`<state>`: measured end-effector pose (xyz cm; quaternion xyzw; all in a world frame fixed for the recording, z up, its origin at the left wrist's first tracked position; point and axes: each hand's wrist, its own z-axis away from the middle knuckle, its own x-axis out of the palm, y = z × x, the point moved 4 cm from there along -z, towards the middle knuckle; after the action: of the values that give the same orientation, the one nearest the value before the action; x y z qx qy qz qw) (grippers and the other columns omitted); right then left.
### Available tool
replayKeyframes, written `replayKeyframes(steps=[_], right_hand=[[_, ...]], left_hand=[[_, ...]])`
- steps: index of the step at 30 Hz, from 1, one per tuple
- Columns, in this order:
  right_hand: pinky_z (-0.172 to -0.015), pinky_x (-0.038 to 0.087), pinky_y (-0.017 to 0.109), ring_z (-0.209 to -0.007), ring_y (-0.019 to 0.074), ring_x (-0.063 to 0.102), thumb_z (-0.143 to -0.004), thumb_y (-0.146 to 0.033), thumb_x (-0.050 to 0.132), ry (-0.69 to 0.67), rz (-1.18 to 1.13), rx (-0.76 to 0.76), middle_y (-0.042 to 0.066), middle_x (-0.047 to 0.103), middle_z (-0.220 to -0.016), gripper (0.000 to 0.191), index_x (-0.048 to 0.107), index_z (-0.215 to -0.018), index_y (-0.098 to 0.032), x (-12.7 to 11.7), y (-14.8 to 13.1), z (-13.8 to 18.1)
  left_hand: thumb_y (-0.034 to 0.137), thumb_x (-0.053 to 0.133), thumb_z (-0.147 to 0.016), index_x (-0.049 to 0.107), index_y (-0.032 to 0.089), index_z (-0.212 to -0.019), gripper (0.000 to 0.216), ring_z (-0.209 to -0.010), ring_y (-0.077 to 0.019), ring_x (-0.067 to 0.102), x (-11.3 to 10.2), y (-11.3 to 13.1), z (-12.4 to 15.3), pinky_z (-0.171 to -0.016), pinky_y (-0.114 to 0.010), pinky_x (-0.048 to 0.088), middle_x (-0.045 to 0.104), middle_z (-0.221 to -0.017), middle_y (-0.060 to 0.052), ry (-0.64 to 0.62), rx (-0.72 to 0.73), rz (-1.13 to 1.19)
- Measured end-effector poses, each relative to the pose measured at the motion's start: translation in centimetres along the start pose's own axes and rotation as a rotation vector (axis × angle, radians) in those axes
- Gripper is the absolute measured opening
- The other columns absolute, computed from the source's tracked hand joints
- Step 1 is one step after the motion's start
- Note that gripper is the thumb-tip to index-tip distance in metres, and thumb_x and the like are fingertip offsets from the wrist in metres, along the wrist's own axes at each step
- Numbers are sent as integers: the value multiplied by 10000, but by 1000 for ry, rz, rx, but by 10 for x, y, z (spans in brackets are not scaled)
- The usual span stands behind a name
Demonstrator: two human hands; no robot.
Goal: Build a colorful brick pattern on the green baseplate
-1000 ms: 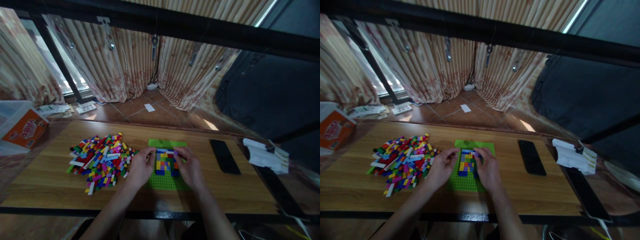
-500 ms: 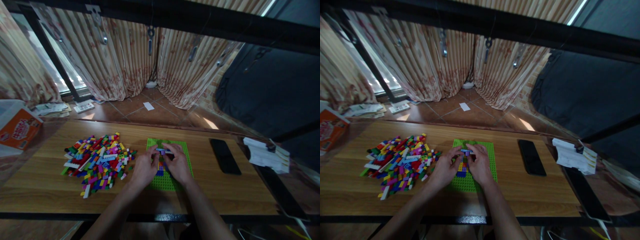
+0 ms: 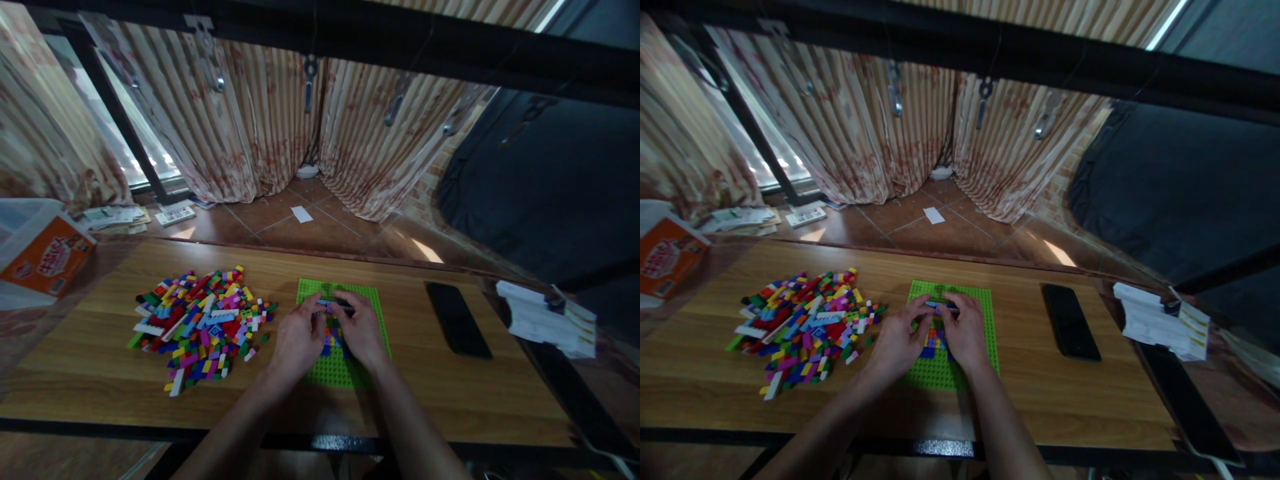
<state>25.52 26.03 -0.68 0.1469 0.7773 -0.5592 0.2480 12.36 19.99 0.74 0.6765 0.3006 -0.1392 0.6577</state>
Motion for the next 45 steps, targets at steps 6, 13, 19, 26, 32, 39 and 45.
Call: replayKeyframes(steps=[6,13,19,26,32,39,45], right_hand=[[-918,463,443,-973,246,625,-798,-387,640,-31,-79,44,66,722,-937,202,754,-879,-241,6,10,-4],[-865,483,426,-876,238,653,-751,-391,662,-80,-104,96,62,734,-887,200,757,-800,-222,5,9,-9],[-819,501,412,-818,242,678,-693,-396,705,-125,-160,169,51,749,-829,192,766,-764,-229,5,11,-13],[-829,501,420,-833,251,682,-675,-412,720,-137,-169,181,45,757,-842,205,772,-769,-238,4,11,-12],[-848,501,435,-878,267,681,-629,-450,752,-128,-167,225,48,759,-878,258,776,-779,-241,3,14,-12],[-854,503,436,-900,278,685,-655,-496,723,-148,-118,231,42,766,-898,287,778,-799,-254,0,17,-11],[-786,531,392,-864,277,707,-736,-510,647,-52,-18,224,47,774,-877,328,776,-858,-235,-5,17,-11]], left_hand=[[168,495,-858,496,222,-1352,497,-977,-241,667,4,-3,3,-900,-394,512,740,-1056,-65,-3,31,-61],[169,425,-880,365,184,-1452,575,-1086,-255,619,9,-4,9,-956,-398,500,718,-1121,-80,-34,49,-105],[190,444,-868,328,160,-1474,617,-1135,-281,586,12,-6,15,-980,-415,490,698,-1157,-116,-48,66,-103],[186,437,-870,353,142,-1458,596,-1090,-266,612,5,-2,20,-987,-404,490,689,-1175,-120,-71,143,-107],[262,464,-904,622,219,-1195,334,-939,-226,660,-37,-6,15,-881,-362,521,725,-981,-77,213,69,-22],[252,615,-775,725,173,-927,204,-840,-181,653,-133,-69,6,-777,-279,500,733,-905,-55,513,-110,360],[233,607,-723,751,195,-739,150,-709,-167,606,-173,-85,32,-662,-246,453,706,-748,-16,103,-171,-2]])
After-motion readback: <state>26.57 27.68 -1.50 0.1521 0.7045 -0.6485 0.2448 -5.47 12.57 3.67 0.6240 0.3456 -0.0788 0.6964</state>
